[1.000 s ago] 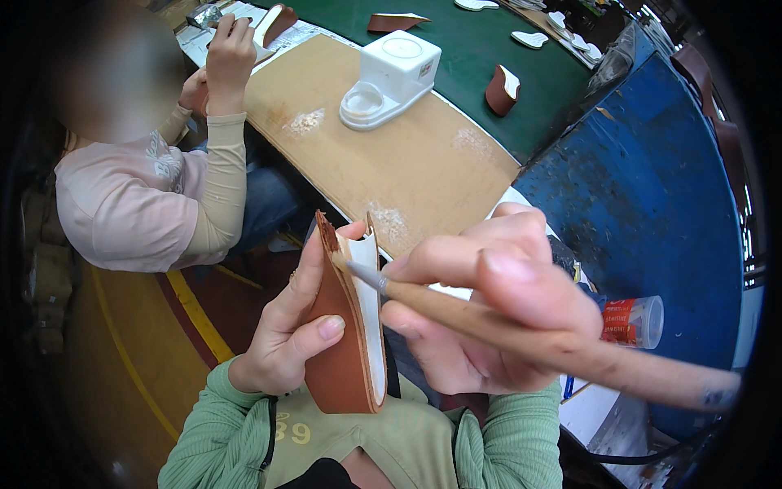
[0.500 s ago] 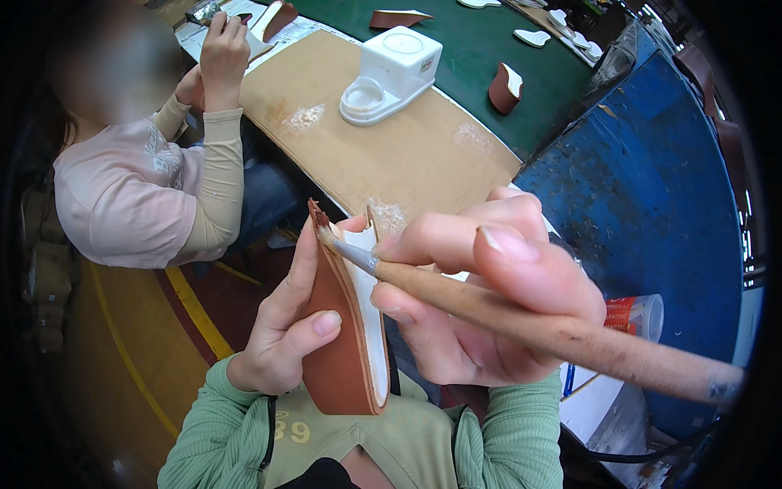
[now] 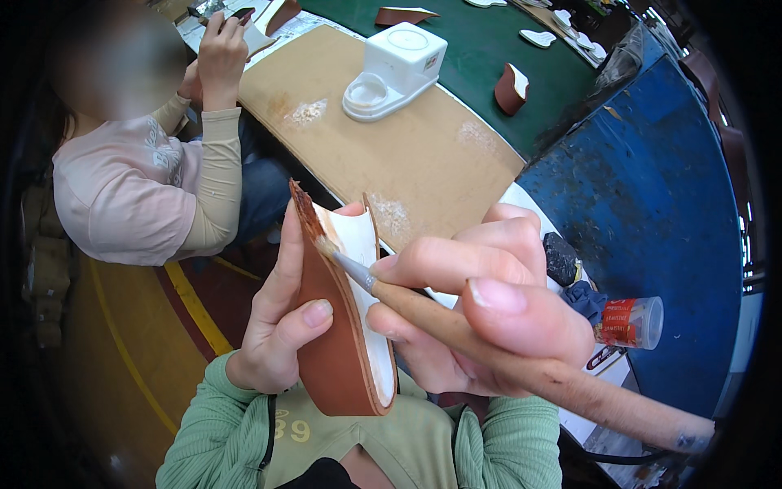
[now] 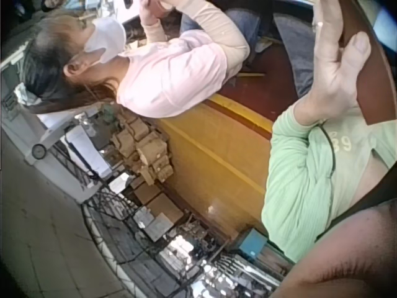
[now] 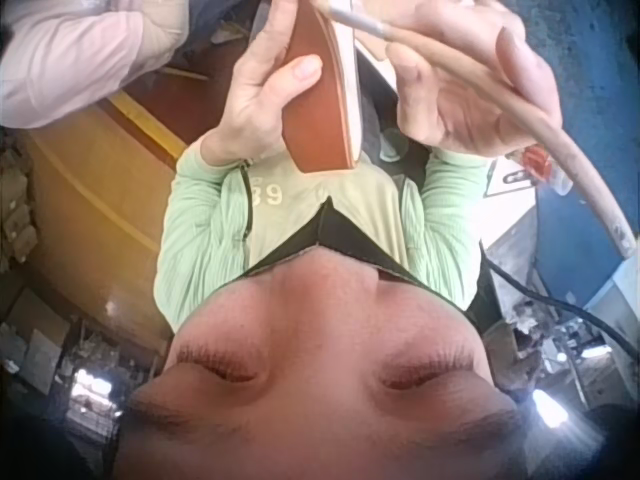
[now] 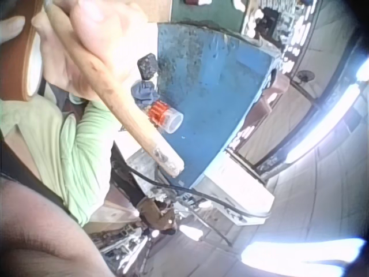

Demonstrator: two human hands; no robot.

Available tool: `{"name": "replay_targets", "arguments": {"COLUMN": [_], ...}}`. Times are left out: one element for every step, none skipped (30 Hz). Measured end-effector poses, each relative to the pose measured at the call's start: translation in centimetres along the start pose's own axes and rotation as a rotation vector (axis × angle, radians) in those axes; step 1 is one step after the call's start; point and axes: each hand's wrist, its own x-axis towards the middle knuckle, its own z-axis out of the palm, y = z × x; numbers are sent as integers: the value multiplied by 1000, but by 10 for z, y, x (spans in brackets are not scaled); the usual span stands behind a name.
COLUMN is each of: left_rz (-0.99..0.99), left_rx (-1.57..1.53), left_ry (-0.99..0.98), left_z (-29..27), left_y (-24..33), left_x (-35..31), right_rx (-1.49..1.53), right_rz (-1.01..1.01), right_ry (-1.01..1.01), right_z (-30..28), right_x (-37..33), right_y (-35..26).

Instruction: The person applies glue to the edges of brown shoe parts using a brush, repeatedly dipping the brush into a white container. They handle multiple shoe parts one at a time, turning them to coat different edges, and place finished pieces on the table.

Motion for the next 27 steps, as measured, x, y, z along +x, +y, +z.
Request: {"name": "replay_targets", "arguments": {"left_rz": [-4, -14, -12, -6, -6, -3, -1, 2, 5, 15, 10, 12, 22, 22, 28, 28, 28, 21, 20, 24, 36, 39, 43, 39, 40, 40, 44], "left_rx": [-13, -17, -23, -25, -20, -11, -12, -13, -24, -40, -52, -68, -80, -80, -76, -80, -83, -94, -89, -57, -9, 8, 24, 8, 11, 13, 34], "left_ry": [6, 20, 29, 30, 37, 36, 38, 39, 42, 41, 50, 56, 56, 65, 69, 76, 83, 93, 95, 111, 118, 124, 130, 134, 137, 139, 140], "left_z": [1, 1, 2, 2, 2, 1, 1, 1, 1, 2, 2, 2, 2, 2, 2, 2, 2, 2, 2, 2, 2, 1, 1, 1, 0, -1, -2], "left_y": [1, 1, 2, 2, 2, 3, 3, 3, 3, 3, 3, 2, 2, 2, 2, 2, 2, 2, 2, 2, 1, 0, 0, 1, 1, 1, 1], "left_x": [0, 0, 0, 1, 1, 1, 2, 2, 2, 2, 2, 2, 2, 2, 2, 2, 2, 1, 2, 2, 4, 4, 4, 3, 3, 3, 4], "right_rx": [-6, -5, 1, 3, 9, 18, 10, 4, 4, 3, 8, 11, 15, 17, 11, 18, 18, 41, 63, 109, 125, 142, 129, 100, 102, 87, 93], "right_rz": [-1, -3, -6, -2, 1, -1, 6, 7, 11, 15, 23, 31, 38, 46, 52, 59, 66, 68, 70, 67, 69, 71, 78, 74, 92, 101, 92], "right_ry": [-4, -8, -16, -21, -29, -37, -36, -34, -31, -28, -24, -25, -26, -32, -45, -45, -50, -65, -80, -105, -110, -116, -104, -100, -74, -56, -32], "right_z": [0, -1, -1, -2, -2, -2, -3, -2, -2, -2, -1, -1, 0, 0, -1, -1, -1, -3, -4, -7, -7, -8, -7, -6, -5, -3, -2], "right_x": [0, 0, -1, -1, -1, -2, -2, -3, -3, -3, -4, -5, -5, -5, -5, -6, -6, -5, -5, -4, -4, -4, -4, -4, -5, -5, -5], "right_y": [0, 0, 0, -1, -1, -2, -2, -3, -3, -4, -5, -6, -7, -8, -8, -9, -10, -10, -10, -9, -10, -10, -12, -13, -14, -14, -14]}}
